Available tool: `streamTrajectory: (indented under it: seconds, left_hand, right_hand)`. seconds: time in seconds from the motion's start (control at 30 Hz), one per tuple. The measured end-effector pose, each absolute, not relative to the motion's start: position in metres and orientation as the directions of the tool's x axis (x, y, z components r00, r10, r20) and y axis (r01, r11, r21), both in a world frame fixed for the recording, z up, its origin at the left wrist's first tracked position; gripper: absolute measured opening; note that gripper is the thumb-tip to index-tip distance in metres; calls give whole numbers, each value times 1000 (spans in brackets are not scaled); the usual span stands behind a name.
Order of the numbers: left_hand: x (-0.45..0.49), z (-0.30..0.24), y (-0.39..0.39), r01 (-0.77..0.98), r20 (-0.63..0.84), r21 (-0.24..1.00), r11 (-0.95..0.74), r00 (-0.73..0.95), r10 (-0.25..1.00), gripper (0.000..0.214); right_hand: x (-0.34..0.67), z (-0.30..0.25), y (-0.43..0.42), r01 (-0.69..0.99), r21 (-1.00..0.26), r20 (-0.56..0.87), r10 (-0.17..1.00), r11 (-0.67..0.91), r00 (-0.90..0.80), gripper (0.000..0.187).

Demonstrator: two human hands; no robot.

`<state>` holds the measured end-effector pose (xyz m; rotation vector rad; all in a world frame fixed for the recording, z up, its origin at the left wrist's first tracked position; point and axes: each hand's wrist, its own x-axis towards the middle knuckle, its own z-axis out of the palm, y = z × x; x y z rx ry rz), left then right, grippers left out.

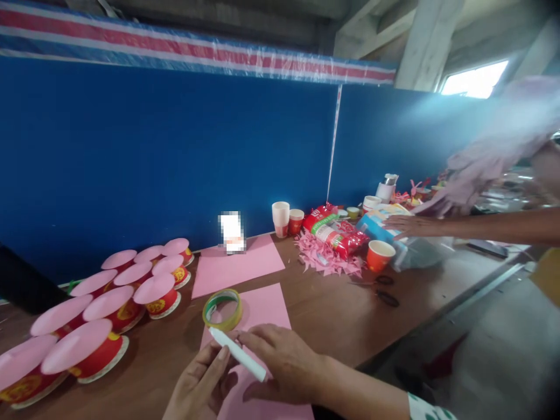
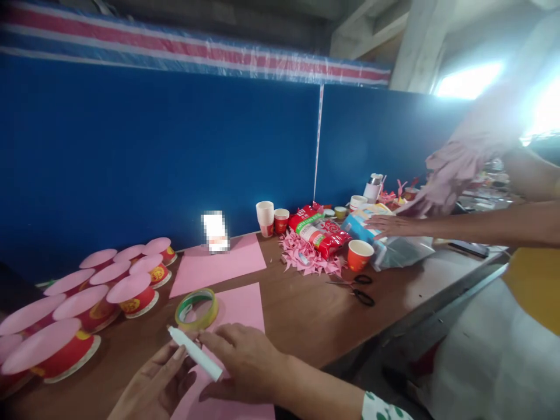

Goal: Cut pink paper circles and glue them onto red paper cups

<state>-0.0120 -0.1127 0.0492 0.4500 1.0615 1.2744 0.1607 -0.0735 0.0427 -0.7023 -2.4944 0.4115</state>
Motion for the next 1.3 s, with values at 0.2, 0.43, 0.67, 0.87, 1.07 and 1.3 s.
streamTrajectory:
  seconds: [0.2, 0.43, 0.67, 0.87, 1.07, 1.3]
  left_hand:
    - [-8, 43, -112, -554, -357, 787, 272, -49, 933, 39]
    - [0, 37, -121, -552, -290, 771, 316, 138, 947, 44]
    - [4, 40, -127, -472, -233, 834, 287, 171, 957, 45]
    - [-26, 45, -121, 50, -125, 990, 131, -109, 986, 41]
    - [-69, 45, -78, 522, 256, 850, -69, -295, 921, 50]
    - [-71, 29, -40, 831, 319, 511, -219, 54, 946, 88]
  right_hand:
    - [159, 41, -81, 372, -429, 476, 556, 823, -682, 76]
    - [152, 34, -84, 425, -274, 516, 505, 863, -692, 55]
    - [152, 30, -84, 427, -153, 582, 430, 891, -690, 46]
    - [164, 36, -74, 411, -369, 563, 552, 834, -615, 46]
    - [173, 37, -62, 380, -553, 532, 665, 741, -524, 44]
    - [173, 36, -53, 295, -709, 528, 760, 640, -379, 29]
